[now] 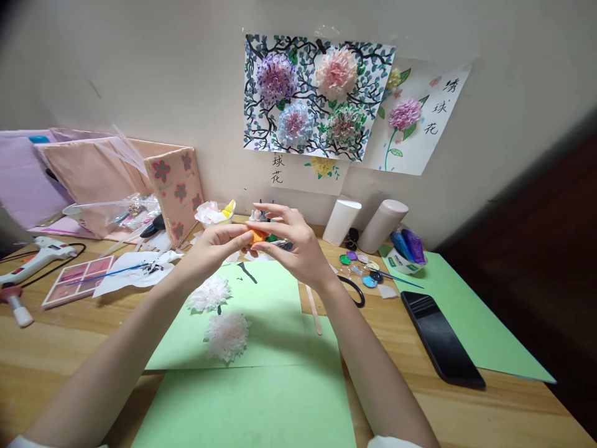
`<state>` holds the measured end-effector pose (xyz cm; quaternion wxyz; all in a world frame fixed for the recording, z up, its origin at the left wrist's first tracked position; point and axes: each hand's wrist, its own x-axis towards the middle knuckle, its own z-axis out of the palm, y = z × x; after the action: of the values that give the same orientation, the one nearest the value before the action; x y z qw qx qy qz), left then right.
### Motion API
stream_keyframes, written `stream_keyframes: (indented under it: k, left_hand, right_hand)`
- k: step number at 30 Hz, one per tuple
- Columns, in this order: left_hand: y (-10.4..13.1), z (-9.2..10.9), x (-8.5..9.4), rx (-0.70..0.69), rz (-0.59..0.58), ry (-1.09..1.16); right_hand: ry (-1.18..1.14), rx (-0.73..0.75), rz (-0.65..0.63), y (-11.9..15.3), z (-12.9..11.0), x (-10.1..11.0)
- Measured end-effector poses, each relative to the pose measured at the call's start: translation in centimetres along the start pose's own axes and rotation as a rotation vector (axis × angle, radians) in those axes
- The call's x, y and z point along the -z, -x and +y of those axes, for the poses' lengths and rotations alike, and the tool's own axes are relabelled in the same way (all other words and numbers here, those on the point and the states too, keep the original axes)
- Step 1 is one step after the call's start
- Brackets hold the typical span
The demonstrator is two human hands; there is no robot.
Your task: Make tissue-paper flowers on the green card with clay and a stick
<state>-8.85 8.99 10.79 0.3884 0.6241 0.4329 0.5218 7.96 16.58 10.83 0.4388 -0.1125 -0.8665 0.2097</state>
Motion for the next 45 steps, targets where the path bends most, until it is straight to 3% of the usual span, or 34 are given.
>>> stream_keyframes:
  k: [4,12,18,21,24,28,31,35,40,45]
  left_hand:
    - [0.1,-0.1,-0.4,0.01,-0.047,-0.018]
    - [0.0,-0.8,-0.1,0.118,-0.13,0.228]
    - [-0.4,-0.8,0.4,0.139,0.176,0.241]
    - [-0.7,-0.7,0.4,0.23,0.228,0.279]
    - [-0.7,-0.8,0.4,0.257,0.182,0.343]
    - [-0.4,-1.1,0.6,0.152,0.078,0.378]
    - [-0.3,-1.2,0.6,0.126,0.086,0.307]
    - [-0.3,-1.1,0.2,0.202,0.109,0.2]
    - [-0.3,-1.2,-0.4,0.148,-0.068,0.159]
    - [0.0,-0.5,0.3,0.158,-0.214,0.24]
  right_hand:
    - [0.015,0.017,0.048,0.2,-0.2,-0.4]
    - [0.128,0.117,0.104,0.0,-0.2,-1.4]
    - [0.113,0.092,0.091,-0.1,0.0,-0.4]
    - [0.11,0.073,0.097,-0.1,-0.1,0.0]
    - [0.115,0.072,0.065,-0.1,-0.1,0.0]
    - [0.132,0.1,0.002,-0.1,0.0,-0.4]
    - [0.151,0.12,-0.029,0.0,0.0,-0.8]
    - [0.16,0.119,-0.036,0.1,-0.3,-1.4]
    - [0.1,0.095,0.043,0.3,-0.4,-2.0]
    - [-0.064,0.006,0.08,0.3,-0.6,-1.4]
